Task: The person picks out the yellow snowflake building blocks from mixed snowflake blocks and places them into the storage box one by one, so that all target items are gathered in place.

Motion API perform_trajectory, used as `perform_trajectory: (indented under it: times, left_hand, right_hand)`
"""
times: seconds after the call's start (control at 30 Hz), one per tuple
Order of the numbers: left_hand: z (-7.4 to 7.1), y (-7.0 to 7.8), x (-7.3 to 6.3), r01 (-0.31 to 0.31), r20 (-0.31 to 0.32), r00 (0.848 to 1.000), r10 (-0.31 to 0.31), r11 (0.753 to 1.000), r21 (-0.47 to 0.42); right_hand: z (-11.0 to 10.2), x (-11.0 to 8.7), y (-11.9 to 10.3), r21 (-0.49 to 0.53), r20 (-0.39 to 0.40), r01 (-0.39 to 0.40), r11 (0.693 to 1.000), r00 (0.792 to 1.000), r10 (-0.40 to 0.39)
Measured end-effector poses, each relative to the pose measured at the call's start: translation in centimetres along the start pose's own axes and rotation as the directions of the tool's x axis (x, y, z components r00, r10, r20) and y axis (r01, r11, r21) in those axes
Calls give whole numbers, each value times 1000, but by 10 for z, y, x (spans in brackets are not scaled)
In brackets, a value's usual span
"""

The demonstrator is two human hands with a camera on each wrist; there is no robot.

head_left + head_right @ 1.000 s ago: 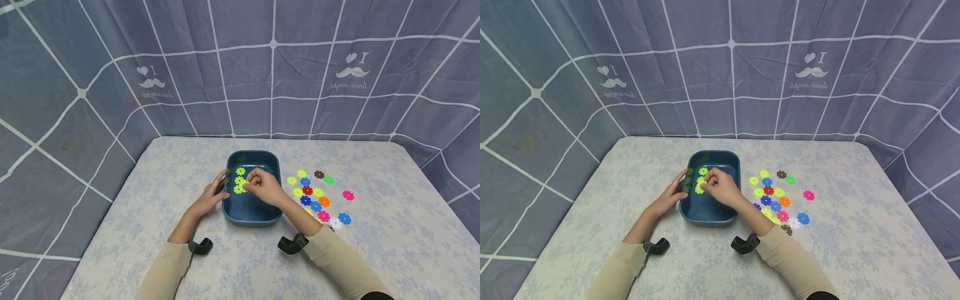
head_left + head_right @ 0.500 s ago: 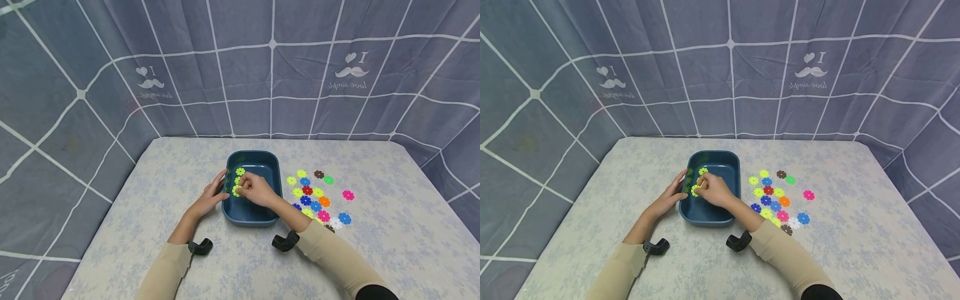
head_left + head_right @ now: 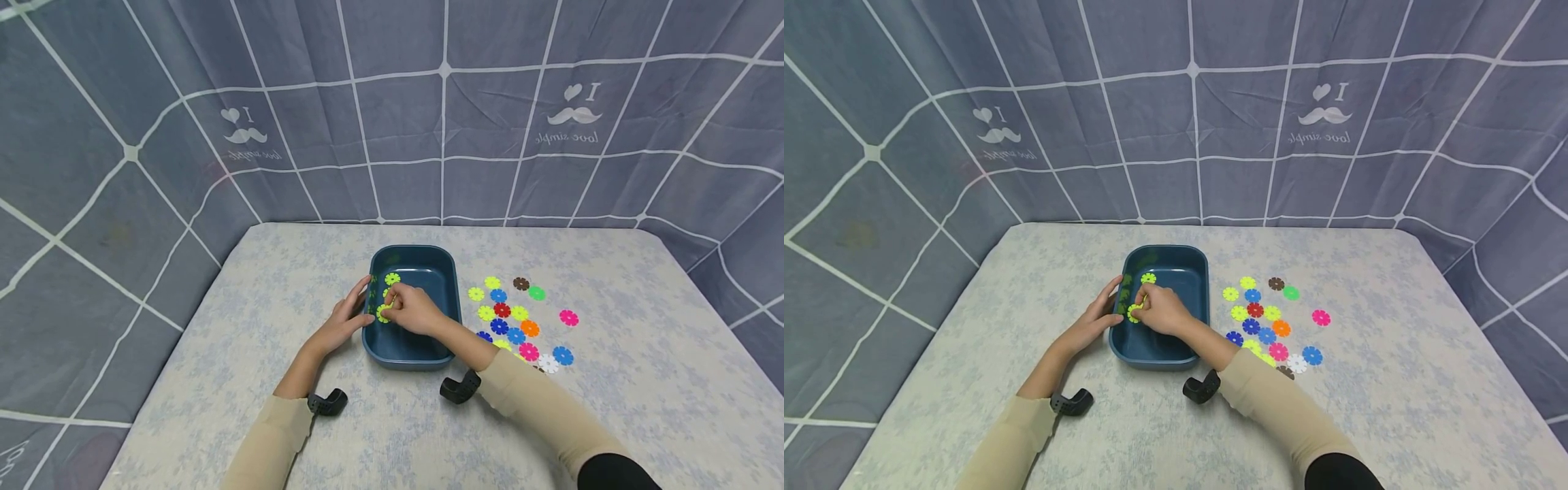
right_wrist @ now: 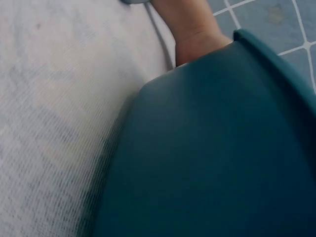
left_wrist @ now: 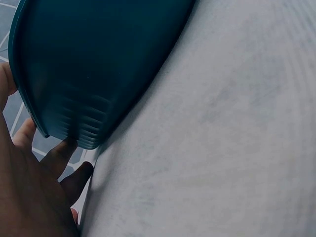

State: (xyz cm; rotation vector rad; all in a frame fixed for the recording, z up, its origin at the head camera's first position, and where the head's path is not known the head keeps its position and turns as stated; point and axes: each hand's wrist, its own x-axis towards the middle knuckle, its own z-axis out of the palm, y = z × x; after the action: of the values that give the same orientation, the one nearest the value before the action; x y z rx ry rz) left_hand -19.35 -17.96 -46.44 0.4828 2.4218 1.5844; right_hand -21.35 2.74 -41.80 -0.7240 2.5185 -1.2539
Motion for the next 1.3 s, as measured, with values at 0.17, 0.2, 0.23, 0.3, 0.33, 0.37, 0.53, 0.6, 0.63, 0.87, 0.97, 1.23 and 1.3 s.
perform_trajectory:
  times: [0.17,0.2,0.23,0.3,0.33,0.37,0.53,0.6,0.63,0.87,0.97,1.23,1.3]
  left_hand:
    - [-2,12,-3,8,22,1000,-8,1000,-5]
    - [-2,19,-5,11,26,1000,-11,1000,-2]
    - [-2,26,-7,8,29,1000,-8,1000,-2]
    - [-3,37,-11,6,32,999,-6,1000,-2]
    - [-3,42,-13,2,32,1000,-2,1000,-2]
    - [-3,43,-13,-1,30,1000,1,1000,-3]
    - [-3,42,-13,-3,28,1000,4,1000,-11]
    - [-3,43,-13,-1,29,1000,1,1000,-16]
    - [-3,43,-14,-1,29,1000,1,1000,-17]
    - [-2,44,-15,-9,33,999,10,1000,-22]
    - [-3,43,-15,-13,39,999,14,1000,-25]
    - [-3,42,-14,-10,39,999,11,1000,-29]
    - [-3,42,-14,-13,36,999,14,1000,-26]
  right_hand:
    - [3,4,3,-40,37,-23,999,999,25]
    - [4,4,4,-48,45,-25,999,999,27]
    - [5,4,4,-54,53,-25,998,998,28]
    - [6,4,5,-71,71,-26,997,997,31]
    - [7,4,5,-84,79,-25,996,996,32]
    - [7,3,4,-98,85,-23,995,996,32]
    - [9,3,2,-165,102,-31,986,994,48]
    - [9,2,2,-188,103,-39,981,993,59]
    - [10,2,2,-196,103,-45,980,992,66]
    - [15,5,4,-228,88,-86,970,990,108]
    - [16,6,5,-224,86,-95,970,989,117]
    - [18,8,6,-209,77,-125,970,987,144]
    - [18,8,6,-203,74,-131,970,986,148]
